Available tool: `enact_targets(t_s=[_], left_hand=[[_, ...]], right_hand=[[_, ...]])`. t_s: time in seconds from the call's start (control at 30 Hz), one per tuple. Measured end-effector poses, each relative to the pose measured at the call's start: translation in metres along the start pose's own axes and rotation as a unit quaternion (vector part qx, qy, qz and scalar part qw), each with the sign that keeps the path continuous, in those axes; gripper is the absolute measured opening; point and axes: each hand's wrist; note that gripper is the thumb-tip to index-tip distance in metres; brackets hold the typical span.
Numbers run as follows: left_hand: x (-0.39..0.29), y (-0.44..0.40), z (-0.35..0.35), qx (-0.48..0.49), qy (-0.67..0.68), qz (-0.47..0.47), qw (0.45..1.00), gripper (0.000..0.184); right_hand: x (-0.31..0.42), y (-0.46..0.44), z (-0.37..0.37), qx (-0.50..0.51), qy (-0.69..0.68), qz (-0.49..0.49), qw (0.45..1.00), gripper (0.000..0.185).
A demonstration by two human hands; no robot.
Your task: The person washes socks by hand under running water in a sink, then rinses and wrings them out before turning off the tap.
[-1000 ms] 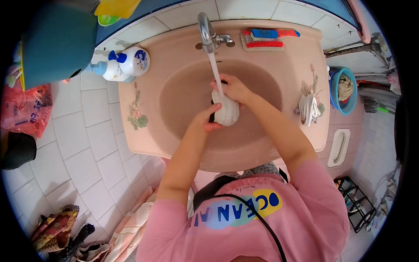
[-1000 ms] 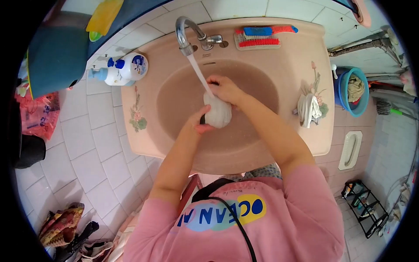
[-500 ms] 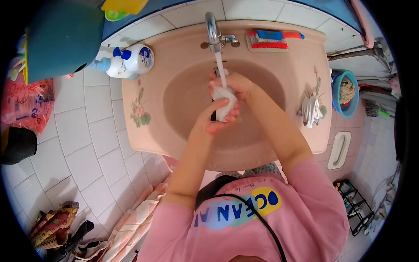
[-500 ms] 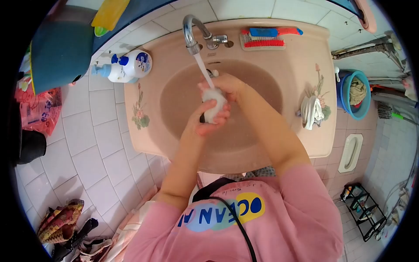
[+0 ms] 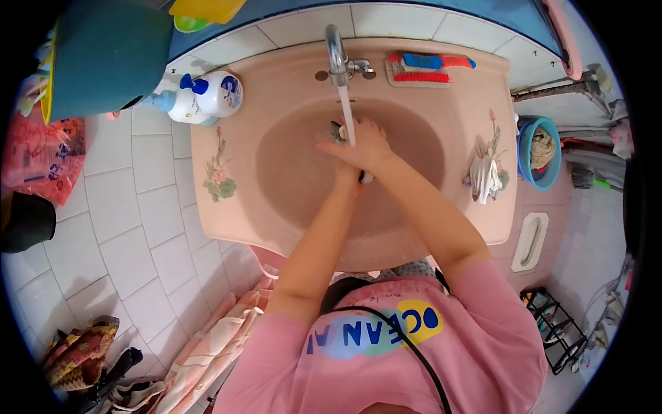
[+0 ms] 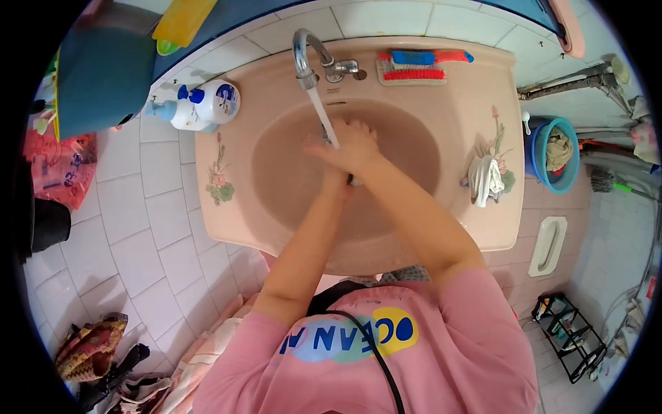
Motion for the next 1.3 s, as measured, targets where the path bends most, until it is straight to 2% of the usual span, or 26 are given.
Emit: enact_targets(t_s=[0.07, 0.1, 0.17, 0.2, 0.27, 0.3, 0.37, 0.5, 0.57, 0.6, 0.67, 0.7, 0.77, 0.8, 0.83, 0.87, 0.9, 0.93, 1.0, 1.03, 1.1, 1.13, 1.2, 1.23, 1.3], left_hand=[[-0.005, -0.010, 0.010, 0.062, 0.099, 0.040, 0.992, 0.030], [-0.008, -0.017, 0.016, 0.104, 0.163, 0.065, 0.979, 0.031], [-0.017, -0.020, 0.018, 0.185, 0.287, 0.114, 0.933, 0.034], [-0.018, -0.020, 0.017, 0.184, 0.288, 0.111, 0.933, 0.034], [-0.031, -0.008, 0.004, 0.117, 0.321, 0.189, 0.920, 0.033], [-0.028, -0.012, 0.006, 0.117, 0.322, 0.189, 0.920, 0.033], [-0.023, -0.019, 0.007, 0.159, 0.360, 0.187, 0.900, 0.033], [-0.019, -0.007, 0.000, 0.180, 0.412, 0.215, 0.867, 0.036], [-0.017, 0.000, 0.002, 0.266, 0.379, 0.153, 0.873, 0.039], [-0.016, 0.003, 0.002, 0.266, 0.379, 0.153, 0.873, 0.039], [-0.022, 0.018, -0.004, 0.119, 0.473, 0.217, 0.845, 0.045], [-0.021, 0.020, 0.005, 0.118, 0.472, 0.215, 0.847, 0.045], [-0.016, 0.024, 0.024, 0.321, 0.523, 0.387, 0.688, 0.052], [-0.011, 0.024, 0.028, 0.320, 0.523, 0.387, 0.688, 0.052], [-0.010, 0.027, 0.027, 0.375, 0.502, 0.400, 0.669, 0.056], [-0.009, 0.029, 0.028, 0.427, 0.479, 0.411, 0.647, 0.060], [-0.011, 0.030, 0.032, 0.408, 0.439, 0.372, 0.709, 0.061], [-0.021, 0.036, 0.032, 0.404, 0.441, 0.373, 0.709, 0.061], [-0.040, 0.047, 0.035, 0.319, 0.348, 0.350, 0.809, 0.058], [-0.041, 0.046, 0.040, 0.319, 0.350, 0.348, 0.809, 0.058], [-0.037, 0.040, 0.050, 0.271, 0.096, 0.297, 0.911, 0.048], [-0.035, 0.036, 0.051, 0.271, 0.098, 0.297, 0.910, 0.048], [-0.031, 0.025, 0.048, 0.258, -0.049, 0.255, 0.931, 0.035], [-0.029, 0.025, 0.043, 0.258, -0.048, 0.253, 0.931, 0.035], [-0.025, 0.026, 0.030, 0.117, -0.163, 0.150, 0.968, 0.031]], right_hand=[[-0.012, 0.013, -0.007, -0.090, -0.056, 0.068, 0.992, 0.050], [-0.018, 0.019, -0.007, -0.090, -0.053, 0.070, 0.992, 0.050], [-0.022, 0.031, -0.004, -0.086, -0.291, 0.139, 0.943, 0.041], [-0.022, 0.037, -0.004, -0.084, -0.291, 0.142, 0.942, 0.041], [-0.018, 0.046, -0.002, -0.229, -0.190, 0.168, 0.940, 0.036], [-0.019, 0.048, 0.000, -0.229, -0.190, 0.168, 0.940, 0.036], [-0.021, 0.052, 0.005, -0.259, -0.097, 0.218, 0.936, 0.030], [-0.023, 0.053, 0.018, -0.264, -0.051, 0.220, 0.938, 0.021], [-0.035, 0.049, 0.015, -0.279, -0.246, 0.181, 0.910, 0.014], [-0.043, 0.046, 0.012, -0.279, -0.247, 0.181, 0.910, 0.014], [-0.055, 0.039, 0.007, -0.194, -0.458, 0.013, 0.868, 0.019], [-0.058, 0.030, 0.002, -0.193, -0.461, 0.014, 0.866, 0.019], [-0.053, 0.011, -0.003, -0.102, -0.596, -0.082, 0.792, 0.028], [-0.053, 0.008, -0.007, -0.102, -0.597, -0.083, 0.791, 0.028], [-0.048, 0.006, -0.008, 0.027, -0.710, -0.083, 0.699, 0.031], [-0.043, 0.004, -0.010, 0.155, -0.795, -0.080, 0.580, 0.034], [-0.037, 0.007, -0.016, 0.158, -0.838, -0.032, 0.522, 0.036], [-0.039, 0.005, -0.016, 0.158, -0.839, -0.035, 0.520, 0.036], [-0.043, -0.007, -0.016, 0.209, -0.731, -0.042, 0.648, 0.036], [-0.041, -0.014, -0.014, 0.212, -0.730, -0.043, 0.648, 0.036], [-0.034, -0.026, -0.013, 0.214, -0.576, -0.030, 0.789, 0.047], [-0.028, -0.025, -0.009, 0.216, -0.575, -0.032, 0.789, 0.047], [-0.015, -0.022, 0.000, 0.159, -0.584, -0.092, 0.791, 0.038], [-0.015, -0.026, -0.003, 0.160, -0.582, -0.090, 0.792, 0.038], [-0.024, -0.034, -0.022, 0.123, -0.362, -0.025, 0.924, 0.031]])
Point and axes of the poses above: each hand's wrist, its own y-axis away from the middle knuckle, its own z-axis out of the back of the hand, x = y × z, and after that the axes turned 11 degrees about z, right-handed
